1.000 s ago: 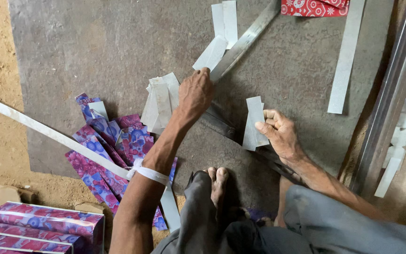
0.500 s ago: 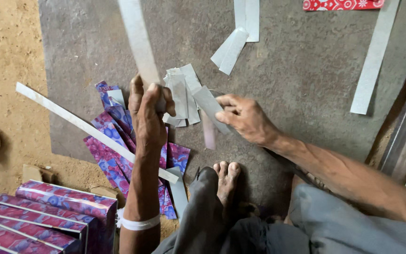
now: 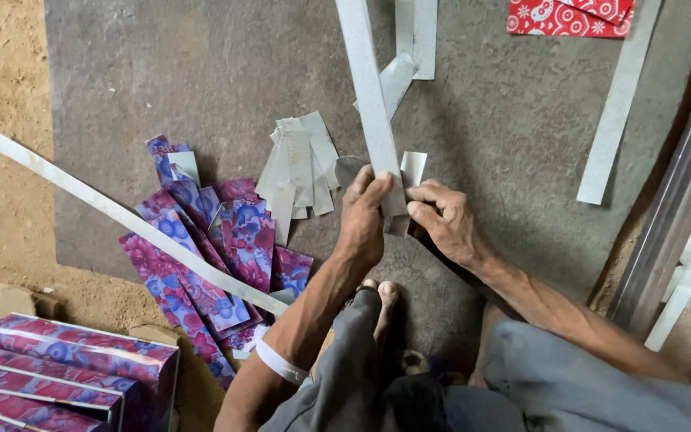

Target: The person sits on the floor and uses large tailor shears to cut long white paper strips into small rectangular pieces, placing the cut pieces in a growing pile beside stacks of printed decorative paper.

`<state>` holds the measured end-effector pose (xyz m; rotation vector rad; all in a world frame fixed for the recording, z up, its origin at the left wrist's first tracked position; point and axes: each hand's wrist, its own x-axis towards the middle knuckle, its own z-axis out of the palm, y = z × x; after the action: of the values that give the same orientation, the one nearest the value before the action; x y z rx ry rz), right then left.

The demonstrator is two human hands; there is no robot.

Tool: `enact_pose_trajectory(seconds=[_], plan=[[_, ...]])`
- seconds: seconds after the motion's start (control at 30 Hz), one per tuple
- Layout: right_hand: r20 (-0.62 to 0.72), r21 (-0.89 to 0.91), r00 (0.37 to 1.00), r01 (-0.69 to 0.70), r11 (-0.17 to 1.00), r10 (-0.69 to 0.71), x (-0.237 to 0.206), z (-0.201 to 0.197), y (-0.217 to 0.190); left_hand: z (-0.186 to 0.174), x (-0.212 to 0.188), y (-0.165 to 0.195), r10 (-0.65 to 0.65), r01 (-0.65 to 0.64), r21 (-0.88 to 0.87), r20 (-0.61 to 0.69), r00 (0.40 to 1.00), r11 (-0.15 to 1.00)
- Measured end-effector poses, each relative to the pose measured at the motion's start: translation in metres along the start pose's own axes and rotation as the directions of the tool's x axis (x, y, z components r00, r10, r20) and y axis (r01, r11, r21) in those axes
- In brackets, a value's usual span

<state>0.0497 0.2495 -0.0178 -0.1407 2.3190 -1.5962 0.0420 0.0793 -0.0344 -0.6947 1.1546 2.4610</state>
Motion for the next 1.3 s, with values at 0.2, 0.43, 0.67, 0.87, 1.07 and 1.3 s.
enact_pose_trajectory(seconds=[0.2, 0.43, 0.67, 0.87, 1.07, 1.3], plan=[[0.033, -0.025, 0.995, -0.095, 0.995, 0.096, 0.004, 0.001, 0.003, 0.000, 0.001, 0.003, 0.054, -0.051, 0.191, -0.008, 0.999, 0.980], [0.123, -0.126, 0.990, -0.051, 0.991, 0.066, -0.009, -0.007, -0.019, 0.008, 0.014, 0.006, 0.250, -0.219, 0.331, -0.054, 0.967, 0.918], [0.140, -0.430, 0.951, 0.309, 0.848, -0.276, -0.027, -0.012, -0.049, 0.029, 0.005, 0.015, 0.160, -0.156, 0.080, -0.047, 0.986, 0.985], [0.160, -0.492, 0.938, 0.346, 0.799, -0.307, -0.028, -0.009, -0.035, 0.028, 0.000, 0.020, 0.175, -0.174, 0.084, -0.007, 0.984, 0.981], [-0.046, 0.133, 0.995, -0.085, 0.987, 0.092, -0.026, -0.029, -0.022, 0.008, 0.011, 0.012, 0.205, -0.202, 0.174, 0.002, 0.979, 0.964], [-0.029, -0.080, 0.996, 0.081, 0.994, -0.083, -0.015, -0.005, -0.026, 0.017, 0.008, -0.018, 0.332, -0.336, 0.322, 0.069, 0.941, 0.885]])
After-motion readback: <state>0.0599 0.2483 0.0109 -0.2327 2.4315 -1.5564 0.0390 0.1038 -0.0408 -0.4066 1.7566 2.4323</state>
